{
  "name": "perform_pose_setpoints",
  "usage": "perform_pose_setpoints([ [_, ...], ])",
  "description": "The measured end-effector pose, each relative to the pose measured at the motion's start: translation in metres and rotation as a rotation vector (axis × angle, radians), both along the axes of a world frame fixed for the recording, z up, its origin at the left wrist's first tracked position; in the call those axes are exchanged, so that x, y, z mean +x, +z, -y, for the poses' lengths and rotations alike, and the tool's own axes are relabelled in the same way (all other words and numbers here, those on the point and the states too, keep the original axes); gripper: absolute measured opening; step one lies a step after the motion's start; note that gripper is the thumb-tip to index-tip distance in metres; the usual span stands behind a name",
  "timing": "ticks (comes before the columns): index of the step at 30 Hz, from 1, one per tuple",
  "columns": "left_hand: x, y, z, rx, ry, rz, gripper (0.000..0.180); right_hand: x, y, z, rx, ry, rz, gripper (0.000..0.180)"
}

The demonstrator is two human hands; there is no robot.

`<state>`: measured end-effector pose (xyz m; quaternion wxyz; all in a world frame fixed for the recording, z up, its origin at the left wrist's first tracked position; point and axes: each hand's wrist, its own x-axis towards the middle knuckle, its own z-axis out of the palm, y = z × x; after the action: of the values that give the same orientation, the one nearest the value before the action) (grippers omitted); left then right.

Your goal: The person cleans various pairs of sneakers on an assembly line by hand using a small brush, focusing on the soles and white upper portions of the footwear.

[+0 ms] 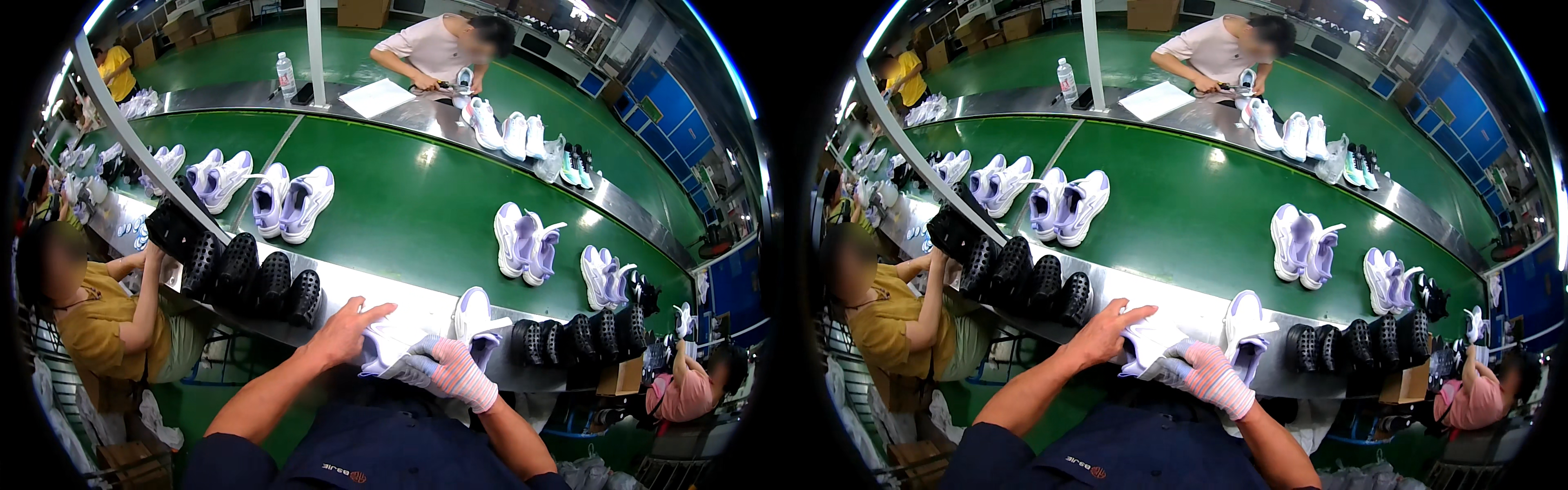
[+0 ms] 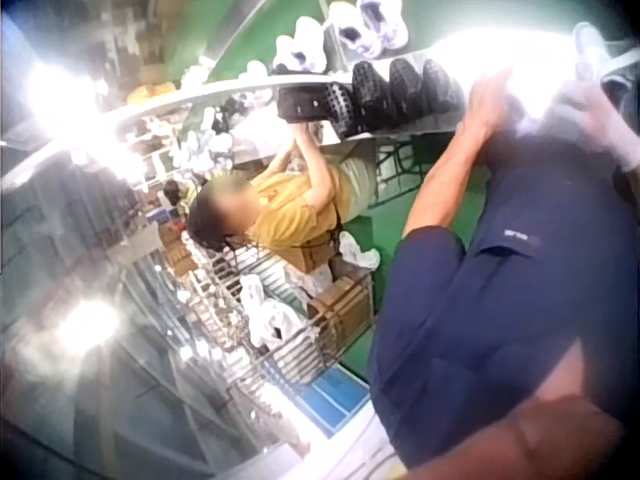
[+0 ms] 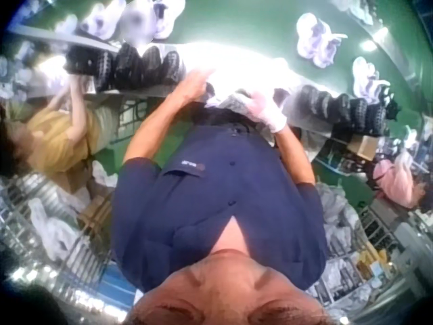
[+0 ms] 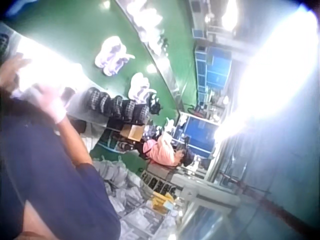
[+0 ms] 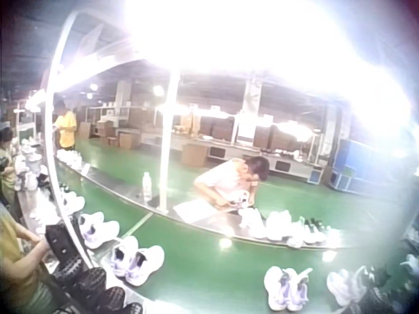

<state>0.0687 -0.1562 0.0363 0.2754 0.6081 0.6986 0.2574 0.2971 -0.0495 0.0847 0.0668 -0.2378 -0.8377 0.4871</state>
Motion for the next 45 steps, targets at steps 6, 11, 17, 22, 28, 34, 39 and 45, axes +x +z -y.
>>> perform_pose_setpoints([
  [6, -0.009, 0.019, -0.012, 0.042, -0.176, -0.043, 0.087, -0.008, -0.001, 0.003, 0.001, -0.02, 0.057, 0.026],
  [11, -0.011, 0.028, -0.017, -0.016, -0.309, -0.082, 0.087, -0.014, -0.003, 0.005, 0.064, -0.002, 0.084, 0.028],
  [17, -0.009, 0.031, -0.015, -0.024, -0.334, -0.096, 0.082, -0.019, -0.008, 0.006, 0.051, 0.004, 0.169, 0.034],
  [22, -0.006, 0.028, -0.005, -0.207, -0.218, -0.098, 0.074, -0.037, -0.004, -0.002, 0.072, -0.031, 0.504, 0.043],
  [28, -0.011, 0.01, 0.012, -0.611, 0.455, 0.436, 0.063, 0.026, -0.005, 0.006, 0.173, -0.62, 0.138, 0.024],
  [34, 0.006, -0.022, 0.006, -0.536, 0.333, -0.05, 0.054, 0.097, -0.081, 0.011, 0.49, -0.866, 0.408, 0.028],
  [39, 0.047, -0.002, 0.01, 0.034, 0.277, -0.473, 0.03, 0.108, -0.106, 0.005, 0.402, -1.193, 0.43, 0.035],
  [45, 0.131, -0.029, -0.037, 0.153, -0.051, -0.114, 0.027, 0.057, -0.139, 0.039, -0.082, -0.97, 0.335, 0.049],
])
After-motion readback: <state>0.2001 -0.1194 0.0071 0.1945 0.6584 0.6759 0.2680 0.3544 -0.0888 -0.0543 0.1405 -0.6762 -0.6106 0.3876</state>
